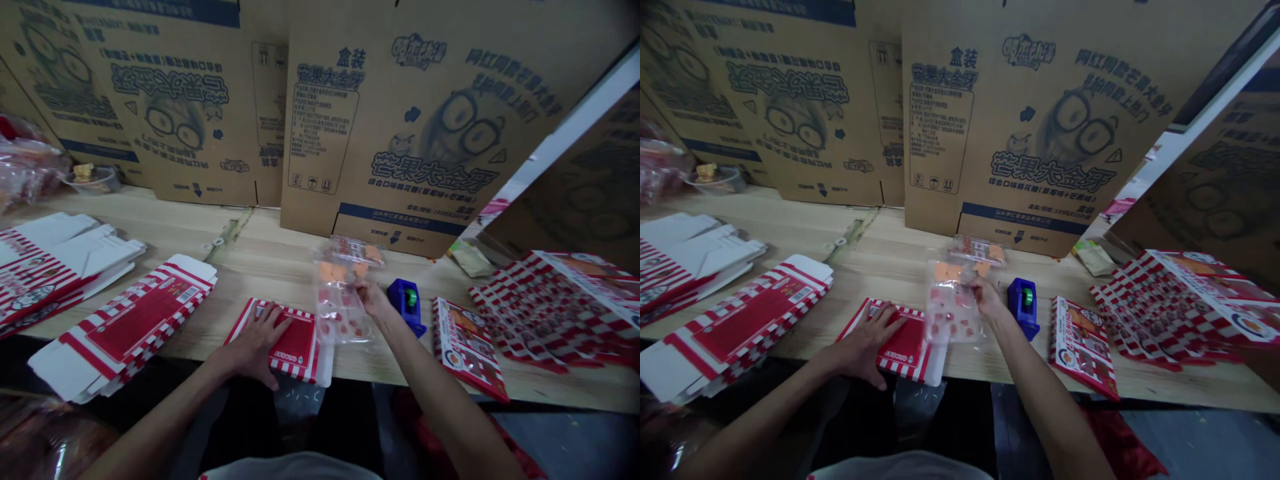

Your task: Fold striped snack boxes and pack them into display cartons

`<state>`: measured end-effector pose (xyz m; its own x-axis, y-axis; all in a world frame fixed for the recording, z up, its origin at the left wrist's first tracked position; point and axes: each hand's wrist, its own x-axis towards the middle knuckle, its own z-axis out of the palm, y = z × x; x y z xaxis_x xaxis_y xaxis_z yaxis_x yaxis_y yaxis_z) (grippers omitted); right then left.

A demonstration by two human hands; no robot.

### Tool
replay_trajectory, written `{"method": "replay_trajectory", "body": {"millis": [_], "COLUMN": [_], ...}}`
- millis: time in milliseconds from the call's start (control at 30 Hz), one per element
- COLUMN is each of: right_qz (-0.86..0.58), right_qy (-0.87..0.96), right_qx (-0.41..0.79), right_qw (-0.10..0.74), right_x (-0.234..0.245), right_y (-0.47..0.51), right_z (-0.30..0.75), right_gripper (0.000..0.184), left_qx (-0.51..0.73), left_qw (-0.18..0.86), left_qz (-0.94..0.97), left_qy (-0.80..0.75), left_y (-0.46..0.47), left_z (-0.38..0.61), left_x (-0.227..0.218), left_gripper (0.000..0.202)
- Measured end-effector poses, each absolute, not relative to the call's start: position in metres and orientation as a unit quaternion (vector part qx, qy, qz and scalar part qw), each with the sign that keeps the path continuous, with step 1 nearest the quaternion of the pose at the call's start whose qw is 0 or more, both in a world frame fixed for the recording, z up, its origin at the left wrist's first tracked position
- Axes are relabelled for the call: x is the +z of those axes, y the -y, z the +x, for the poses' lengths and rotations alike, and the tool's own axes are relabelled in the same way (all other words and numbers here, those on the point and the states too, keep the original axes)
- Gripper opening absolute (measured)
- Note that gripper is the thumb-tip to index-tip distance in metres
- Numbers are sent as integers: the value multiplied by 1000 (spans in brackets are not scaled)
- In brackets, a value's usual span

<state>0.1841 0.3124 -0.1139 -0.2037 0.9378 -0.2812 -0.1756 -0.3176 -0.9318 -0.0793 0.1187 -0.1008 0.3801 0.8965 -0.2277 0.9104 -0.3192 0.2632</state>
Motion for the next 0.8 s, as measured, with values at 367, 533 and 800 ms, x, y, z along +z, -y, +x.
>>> {"method": "replay_trajectory", "body": {"millis": [367,533,800], "right_qz": [-421,-343,-380], "right_qy": [682,823,835], "right_qx": [555,442,374], "right_qw": [224,102,134], "right_x": [-93,-98,-108], "right_y": [-296,-273,-234], "right_z": [229,196,164], "right_gripper": [41,38,27], "left_qx": [49,79,47], "left_qw": [56,15,78], "left_qz": [758,754,768], "left_qy": [-648,-652,-634], "left_y": [-89,-83,-85], "left_z": [-89,-76,-74], "left_x": [-116,-114,-120], "left_gripper": [121,121,124]}}
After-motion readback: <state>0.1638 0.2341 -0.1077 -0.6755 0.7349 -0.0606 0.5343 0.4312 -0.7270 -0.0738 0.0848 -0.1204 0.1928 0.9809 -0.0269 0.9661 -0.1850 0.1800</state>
